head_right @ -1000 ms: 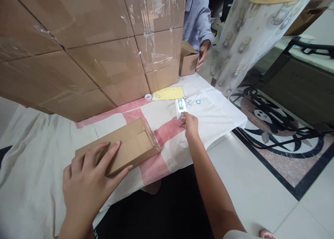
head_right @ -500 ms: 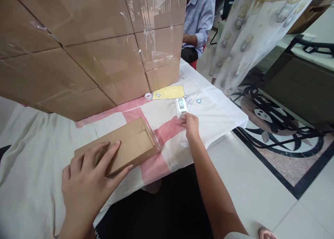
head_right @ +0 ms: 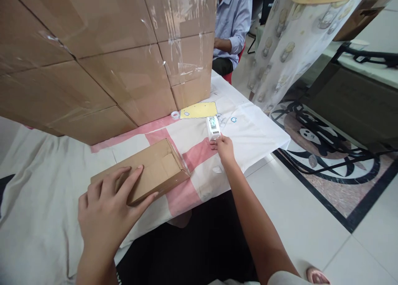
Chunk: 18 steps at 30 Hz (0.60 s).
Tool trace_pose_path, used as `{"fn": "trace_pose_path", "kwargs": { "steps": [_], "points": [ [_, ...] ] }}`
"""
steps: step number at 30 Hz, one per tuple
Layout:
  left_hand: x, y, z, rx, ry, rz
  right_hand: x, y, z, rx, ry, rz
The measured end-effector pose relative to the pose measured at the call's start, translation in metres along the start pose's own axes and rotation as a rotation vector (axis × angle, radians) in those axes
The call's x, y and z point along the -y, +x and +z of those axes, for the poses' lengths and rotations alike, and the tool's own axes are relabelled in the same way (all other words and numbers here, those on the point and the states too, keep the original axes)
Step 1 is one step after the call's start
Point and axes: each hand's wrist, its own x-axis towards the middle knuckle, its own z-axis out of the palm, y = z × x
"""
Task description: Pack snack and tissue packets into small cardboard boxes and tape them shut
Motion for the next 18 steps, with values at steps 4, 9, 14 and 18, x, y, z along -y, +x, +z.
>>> {"fn": "trace_pose_path", "kwargs": {
  "steps": [4,9,14,18],
  "points": [
    [-0.001,0.0,-0.001,-0.004,-0.002,0.008,0.0,-0.001,-0.004,0.048,-0.002,-0.022],
    [-0.004,0.001,-0.003,0.031,-0.004,0.003,0.005,-0.032,-0.003,0.132,0.058,-0.19],
    [-0.004,0.003,-0.006,0.071,-0.034,0.002,0.025,-0.093,0.01,0.407,0.074,-0.429],
    [-0.003,0.002,-0.009,0.097,-0.072,0.03,0.045,-0.138,0.021,0.6,0.026,-0.556]
  ]
}}
